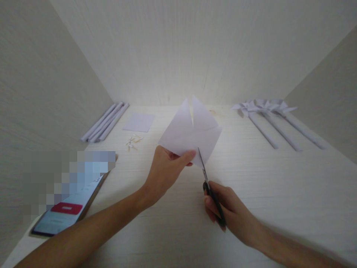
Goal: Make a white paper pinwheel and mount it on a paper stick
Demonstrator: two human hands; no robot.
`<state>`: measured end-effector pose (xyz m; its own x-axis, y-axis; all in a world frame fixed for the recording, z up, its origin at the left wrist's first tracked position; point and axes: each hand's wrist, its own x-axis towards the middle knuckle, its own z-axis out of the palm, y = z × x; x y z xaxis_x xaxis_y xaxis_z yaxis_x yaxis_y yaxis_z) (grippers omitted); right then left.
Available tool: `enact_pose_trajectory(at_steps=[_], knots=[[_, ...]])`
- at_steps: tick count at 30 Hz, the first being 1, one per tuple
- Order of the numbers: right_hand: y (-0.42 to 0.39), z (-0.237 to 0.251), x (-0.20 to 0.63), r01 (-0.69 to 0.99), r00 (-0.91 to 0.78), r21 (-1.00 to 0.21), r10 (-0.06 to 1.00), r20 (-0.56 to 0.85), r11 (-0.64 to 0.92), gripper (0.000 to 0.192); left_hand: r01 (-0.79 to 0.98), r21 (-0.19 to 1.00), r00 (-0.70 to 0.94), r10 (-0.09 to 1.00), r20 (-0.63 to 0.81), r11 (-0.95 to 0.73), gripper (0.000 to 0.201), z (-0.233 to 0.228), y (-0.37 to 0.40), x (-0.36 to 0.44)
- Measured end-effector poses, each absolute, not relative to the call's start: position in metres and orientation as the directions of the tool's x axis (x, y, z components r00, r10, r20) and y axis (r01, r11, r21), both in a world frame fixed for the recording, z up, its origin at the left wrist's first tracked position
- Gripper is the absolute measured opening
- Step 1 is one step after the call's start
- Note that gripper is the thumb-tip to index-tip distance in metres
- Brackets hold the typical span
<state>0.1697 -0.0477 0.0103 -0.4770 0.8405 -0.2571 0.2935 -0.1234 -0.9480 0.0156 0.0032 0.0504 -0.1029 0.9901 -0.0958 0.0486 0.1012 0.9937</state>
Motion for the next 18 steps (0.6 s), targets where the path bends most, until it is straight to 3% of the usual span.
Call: enact_pose_trajectory(at_steps=[18], knots=[[-0.0495, 0.0074, 0.1712, 0.305, -0.46, -0.939, 0.839, -0.29, -0.157, 0.032, 0.053, 0.992, -0.074, 0.991, -0.107, 0.111, 0.018, 0.05, 0.0021, 0.0176]])
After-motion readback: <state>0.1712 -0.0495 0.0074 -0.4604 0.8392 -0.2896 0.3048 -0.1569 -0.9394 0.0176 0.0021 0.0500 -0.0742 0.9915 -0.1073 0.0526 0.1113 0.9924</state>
